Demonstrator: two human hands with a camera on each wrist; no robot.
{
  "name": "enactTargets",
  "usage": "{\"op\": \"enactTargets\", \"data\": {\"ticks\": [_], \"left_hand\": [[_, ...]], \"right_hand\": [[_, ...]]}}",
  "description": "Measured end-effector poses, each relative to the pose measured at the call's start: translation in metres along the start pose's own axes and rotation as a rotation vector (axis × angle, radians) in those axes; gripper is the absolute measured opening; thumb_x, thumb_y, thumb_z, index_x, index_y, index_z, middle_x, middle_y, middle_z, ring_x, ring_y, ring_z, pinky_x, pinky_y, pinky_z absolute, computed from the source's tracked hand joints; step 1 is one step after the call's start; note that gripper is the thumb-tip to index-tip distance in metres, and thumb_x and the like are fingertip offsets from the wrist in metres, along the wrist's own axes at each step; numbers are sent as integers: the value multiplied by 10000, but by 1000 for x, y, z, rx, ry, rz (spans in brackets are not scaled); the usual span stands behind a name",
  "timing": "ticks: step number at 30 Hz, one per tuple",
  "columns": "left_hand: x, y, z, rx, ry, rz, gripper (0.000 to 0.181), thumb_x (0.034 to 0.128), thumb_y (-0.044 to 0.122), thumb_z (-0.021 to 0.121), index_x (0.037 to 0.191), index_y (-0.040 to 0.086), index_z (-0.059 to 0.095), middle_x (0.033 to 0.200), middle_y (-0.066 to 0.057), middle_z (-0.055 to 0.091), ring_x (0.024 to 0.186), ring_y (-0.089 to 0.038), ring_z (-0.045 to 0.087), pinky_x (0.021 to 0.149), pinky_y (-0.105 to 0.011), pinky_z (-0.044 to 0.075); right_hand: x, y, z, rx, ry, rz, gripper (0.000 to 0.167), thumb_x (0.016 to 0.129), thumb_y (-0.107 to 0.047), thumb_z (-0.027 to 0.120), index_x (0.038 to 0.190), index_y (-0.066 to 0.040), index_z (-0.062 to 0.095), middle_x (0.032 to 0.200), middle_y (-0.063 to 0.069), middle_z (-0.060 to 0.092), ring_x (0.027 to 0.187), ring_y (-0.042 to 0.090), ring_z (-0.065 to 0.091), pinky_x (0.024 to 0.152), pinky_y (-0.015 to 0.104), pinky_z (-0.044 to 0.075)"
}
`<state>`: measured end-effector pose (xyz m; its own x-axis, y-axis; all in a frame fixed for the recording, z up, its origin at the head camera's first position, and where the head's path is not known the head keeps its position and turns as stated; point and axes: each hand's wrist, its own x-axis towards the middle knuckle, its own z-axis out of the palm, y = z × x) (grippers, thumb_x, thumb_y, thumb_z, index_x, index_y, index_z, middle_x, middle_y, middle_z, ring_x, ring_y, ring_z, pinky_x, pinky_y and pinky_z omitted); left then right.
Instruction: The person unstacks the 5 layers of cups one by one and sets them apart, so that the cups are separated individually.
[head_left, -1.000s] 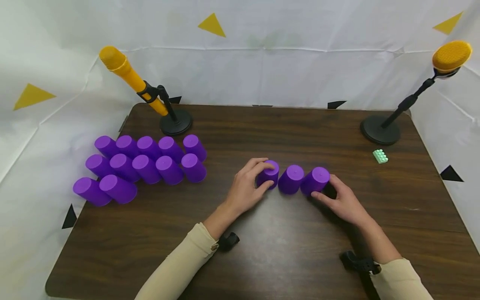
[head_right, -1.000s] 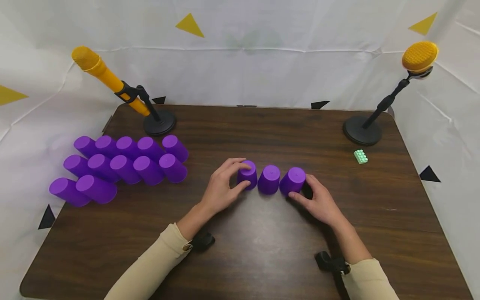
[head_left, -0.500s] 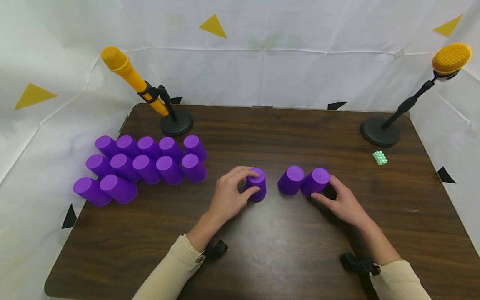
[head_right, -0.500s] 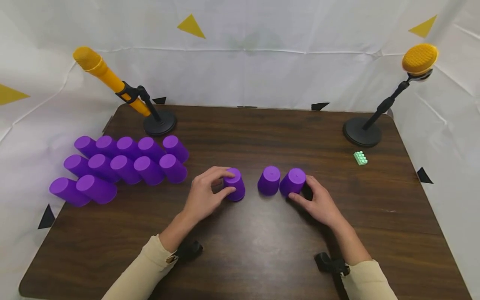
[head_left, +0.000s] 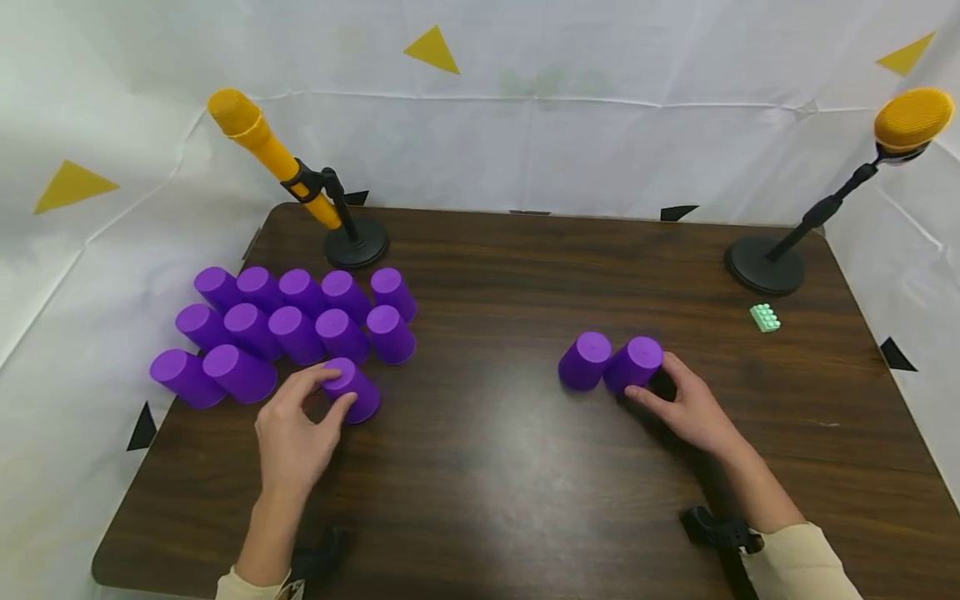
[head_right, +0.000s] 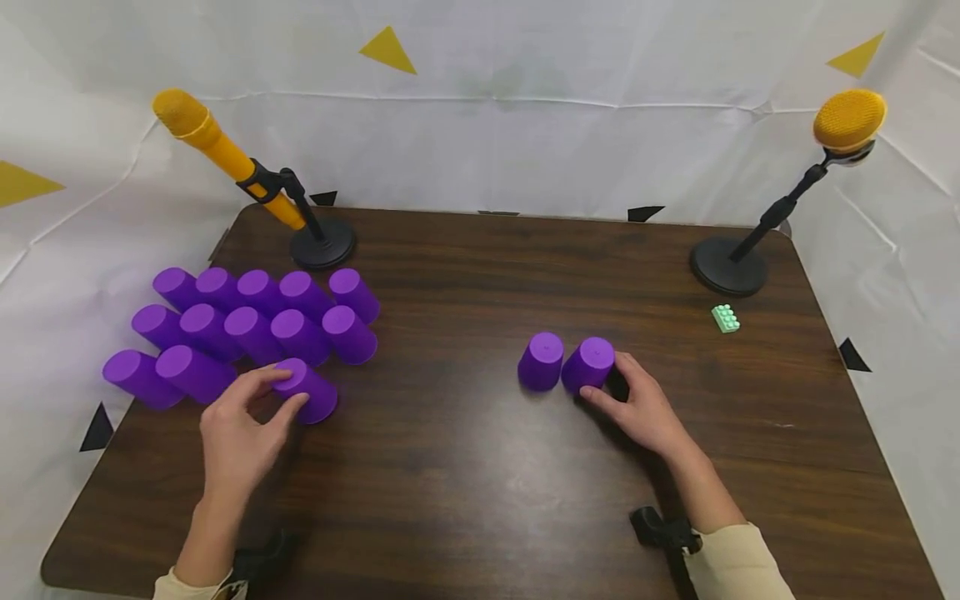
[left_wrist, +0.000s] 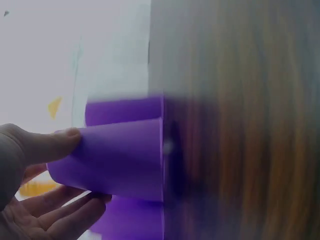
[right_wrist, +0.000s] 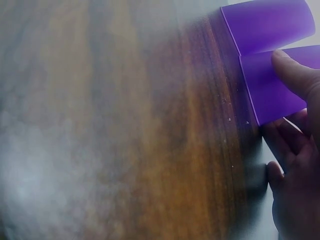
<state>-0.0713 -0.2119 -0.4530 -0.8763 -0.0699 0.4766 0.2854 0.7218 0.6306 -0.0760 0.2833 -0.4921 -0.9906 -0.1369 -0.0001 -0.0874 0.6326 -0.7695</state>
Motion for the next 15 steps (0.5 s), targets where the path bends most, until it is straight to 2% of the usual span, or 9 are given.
{"op": "enactTargets", "data": {"ticks": [3, 7, 10, 15], "left_hand": [[5, -13, -15, 104, 71, -39, 336, 712, 69, 881, 1013, 79, 732, 1087, -69, 711, 929, -244, 683, 836, -346, 515], [12, -25, -25, 184, 148, -71, 327, 709, 59, 878, 1001, 68, 731, 1036, -109, 717, 863, -298, 677, 785, -460, 506], [14, -29, -27, 223, 184, -96, 310, 717, 74, 872, 993, 75, 731, 991, -129, 715, 816, -322, 660, 731, -496, 494], [15, -34, -25, 263, 207, -137, 286, 728, 110, 867, 975, 77, 725, 943, -142, 706, 821, -334, 651, 733, -524, 484]], "right_hand": [[0, 1, 0, -3, 6, 0, 568, 902, -277, 728, 1354, -34, 484, 1258, 209, 553, 1227, 416, 473, 1025, 661, 301], [-1, 1, 0, -5, 8, -2, 569, 904, -278, 726, 1356, -33, 484, 1263, 212, 549, 1233, 420, 468, 1022, 662, 303], [-1, 1, 0, -5, 7, -2, 568, 906, -282, 723, 1358, -34, 483, 1265, 213, 548, 1236, 419, 465, 1021, 663, 302], [0, 1, 1, -7, 12, -6, 556, 902, -277, 728, 1346, -41, 491, 1245, 200, 557, 1212, 396, 479, 1018, 650, 314]]}}
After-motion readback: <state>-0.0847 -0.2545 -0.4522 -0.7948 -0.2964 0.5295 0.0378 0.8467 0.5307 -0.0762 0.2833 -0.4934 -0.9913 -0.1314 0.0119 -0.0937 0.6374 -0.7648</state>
